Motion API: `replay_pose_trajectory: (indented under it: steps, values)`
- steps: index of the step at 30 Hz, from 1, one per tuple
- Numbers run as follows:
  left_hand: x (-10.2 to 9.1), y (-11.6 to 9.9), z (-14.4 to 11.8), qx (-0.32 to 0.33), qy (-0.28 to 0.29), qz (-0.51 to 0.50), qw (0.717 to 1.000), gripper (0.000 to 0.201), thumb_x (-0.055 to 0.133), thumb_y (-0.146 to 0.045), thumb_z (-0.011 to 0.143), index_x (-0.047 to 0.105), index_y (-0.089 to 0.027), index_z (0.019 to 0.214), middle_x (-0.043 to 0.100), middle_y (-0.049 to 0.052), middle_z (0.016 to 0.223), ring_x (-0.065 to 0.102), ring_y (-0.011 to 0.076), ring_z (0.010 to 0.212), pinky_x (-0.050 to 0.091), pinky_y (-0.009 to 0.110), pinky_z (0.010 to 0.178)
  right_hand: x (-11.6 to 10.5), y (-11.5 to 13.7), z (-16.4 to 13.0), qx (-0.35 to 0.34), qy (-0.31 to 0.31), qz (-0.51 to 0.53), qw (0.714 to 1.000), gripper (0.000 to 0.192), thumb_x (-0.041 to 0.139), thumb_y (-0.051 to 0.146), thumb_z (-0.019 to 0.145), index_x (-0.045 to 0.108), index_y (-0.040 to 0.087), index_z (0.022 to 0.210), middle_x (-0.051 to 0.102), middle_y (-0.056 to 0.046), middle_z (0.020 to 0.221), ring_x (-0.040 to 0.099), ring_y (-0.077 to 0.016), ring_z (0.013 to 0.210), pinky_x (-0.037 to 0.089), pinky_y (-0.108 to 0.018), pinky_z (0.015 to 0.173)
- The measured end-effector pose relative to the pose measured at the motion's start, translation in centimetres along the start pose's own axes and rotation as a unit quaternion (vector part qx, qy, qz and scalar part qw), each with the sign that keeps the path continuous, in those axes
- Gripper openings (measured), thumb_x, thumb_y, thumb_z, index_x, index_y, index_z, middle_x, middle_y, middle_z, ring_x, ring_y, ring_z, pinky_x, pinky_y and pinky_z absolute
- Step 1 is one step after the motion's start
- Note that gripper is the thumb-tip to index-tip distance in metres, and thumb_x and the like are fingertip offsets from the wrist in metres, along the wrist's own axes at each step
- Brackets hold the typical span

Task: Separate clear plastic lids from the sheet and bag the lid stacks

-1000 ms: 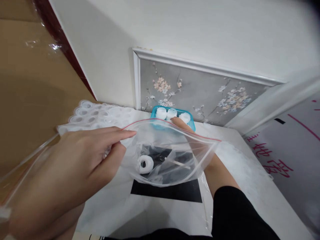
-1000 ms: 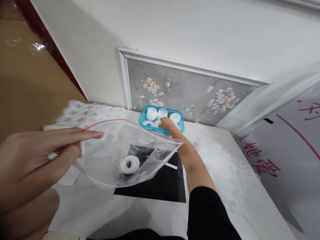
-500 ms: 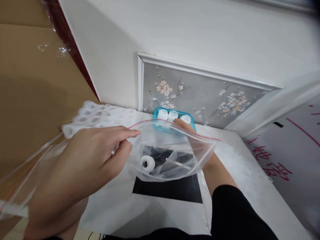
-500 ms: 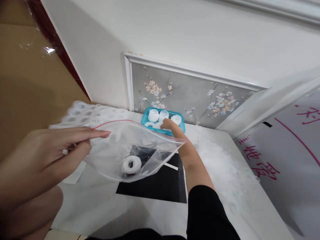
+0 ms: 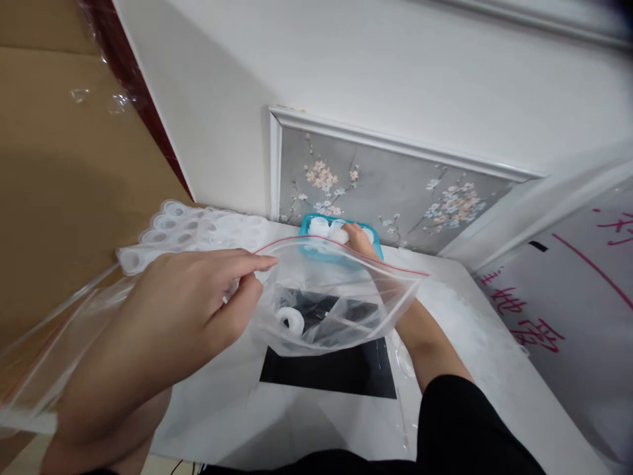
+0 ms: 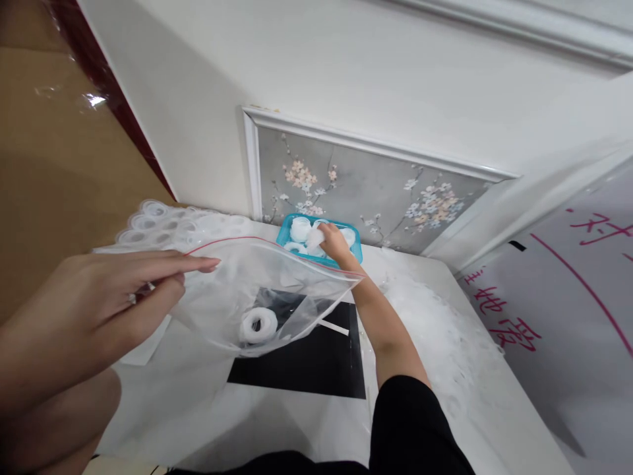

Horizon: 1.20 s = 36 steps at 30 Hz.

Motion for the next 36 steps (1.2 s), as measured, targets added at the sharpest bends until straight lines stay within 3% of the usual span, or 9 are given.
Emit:
replay_pose_trajectory:
  steps: [4, 8, 11, 15, 20, 23, 26, 30, 36]
  values:
    - [0.0, -0.2, 0.2, -0.014, 0.015, 0.008, 1.000, 0.038, 0.038, -0.026, 0.085, 0.072, -0.028, 0.103, 0.074, -0.006, 0.098, 0.068, 0.0186, 0.083, 0.046, 0.030, 0.069, -4.2, 0.7, -0.3, 0.012, -0.178, 0.005, 0.984, 0.017, 0.037, 0.024, 0.088, 0.053, 0.017, 0.092, 0.058, -0.016, 0.109, 0.048, -0.0200, 0.112, 0.036, -0.035, 0.098]
    - [0.3, 0.0, 0.4, 0.000, -0.011, -0.002, 1.000, 0.037, 0.038, -0.029, 0.085, 0.072, -0.033, 0.099, 0.074, -0.009, 0.098, 0.068, 0.0194, 0.084, 0.046, 0.029, 0.071, -10.1, 3.9, -1.0, -0.025, -0.453, 0.099, 0.886, 0.022, 0.051, 0.041, 0.087, 0.043, 0.025, 0.075, 0.059, -0.010, 0.106, 0.053, -0.0201, 0.112, 0.040, -0.042, 0.101]
    - [0.5, 0.2, 0.7, -0.006, -0.010, -0.010, 1.000, 0.036, 0.039, -0.029, 0.084, 0.071, -0.036, 0.098, 0.073, -0.010, 0.097, 0.068, 0.0206, 0.087, 0.046, 0.030, 0.076, -13.8, 6.6, -1.7, -0.064, -0.468, 0.241, 0.848, 0.022, 0.057, 0.038, 0.086, 0.040, 0.026, 0.079, 0.063, -0.005, 0.096, 0.064, -0.0185, 0.094, 0.050, -0.041, 0.088]
    - [0.8, 0.2, 1.5, -0.028, 0.015, -0.018, 0.999, 0.036, 0.038, -0.029, 0.085, 0.072, -0.034, 0.097, 0.073, -0.009, 0.101, 0.067, 0.0224, 0.093, 0.046, 0.032, 0.080, -17.5, 9.4, -3.4, -0.052, -0.417, 0.354, 0.835, 0.032, 0.064, 0.042, 0.078, 0.036, 0.027, 0.080, 0.058, 0.002, 0.072, 0.063, -0.0182, 0.066, 0.052, -0.037, 0.064]
    - [1.1, -0.5, 2.6, -0.026, 0.039, -0.020, 0.999, 0.040, 0.036, -0.034, 0.087, 0.072, -0.031, 0.103, 0.073, -0.002, 0.100, 0.067, 0.0260, 0.090, 0.046, 0.034, 0.076, -20.1, 12.9, -6.0, -0.059, -0.317, 0.446, 0.835, 0.035, 0.057, 0.054, 0.073, 0.034, 0.028, 0.076, 0.048, 0.004, 0.065, 0.054, -0.0172, 0.057, 0.050, -0.037, 0.062]
    - [1.1, -1.2, 2.7, -0.036, 0.053, -0.007, 0.998, 0.041, 0.037, -0.032, 0.085, 0.071, -0.027, 0.108, 0.073, 0.002, 0.091, 0.066, 0.0266, 0.083, 0.045, 0.034, 0.073, -20.6, 14.9, -6.1, -0.068, -0.199, 0.438, 0.874, 0.021, 0.055, 0.047, 0.079, 0.045, 0.029, 0.082, 0.050, 0.004, 0.064, 0.053, -0.0171, 0.058, 0.050, -0.036, 0.065]
    - [0.7, -2.1, 2.1, -0.024, 0.059, -0.006, 0.998, 0.044, 0.038, -0.029, 0.083, 0.067, -0.025, 0.115, 0.071, 0.002, 0.077, 0.065, 0.0237, 0.074, 0.044, 0.031, 0.070, -20.5, 17.0, -5.2, -0.136, -0.007, 0.327, 0.935, 0.013, 0.058, 0.033, 0.079, 0.059, 0.022, 0.085, 0.060, 0.001, 0.073, 0.059, -0.0162, 0.070, 0.049, -0.031, 0.072]
    - [0.2, -3.2, 1.1, 0.008, 0.059, -0.011, 0.998, 0.045, 0.038, -0.027, 0.081, 0.066, -0.029, 0.116, 0.070, 0.000, 0.076, 0.065, 0.0206, 0.072, 0.043, 0.028, 0.066, -19.3, 19.5, -3.7, -0.206, 0.166, 0.088, 0.960, 0.013, 0.053, 0.014, 0.075, 0.064, 0.017, 0.081, 0.067, -0.002, 0.081, 0.060, -0.0152, 0.076, 0.044, -0.026, 0.070]
    - [0.6, -3.4, 0.9, 0.012, 0.024, 0.015, 1.000, 0.043, 0.038, -0.021, 0.080, 0.069, -0.028, 0.108, 0.073, 0.002, 0.095, 0.067, 0.0240, 0.090, 0.046, 0.032, 0.076, -14.8, 21.4, -3.7, -0.224, 0.284, -0.205, 0.910, 0.014, 0.050, 0.003, 0.074, 0.060, 0.013, 0.073, 0.063, -0.006, 0.071, 0.052, -0.0146, 0.061, 0.034, -0.028, 0.058]
Point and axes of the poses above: each hand's wrist, its own z-axis towards the middle knuckle, its own x-axis out of the palm, y = z × x, the point moved 2 cm from there along z, towards the middle knuckle
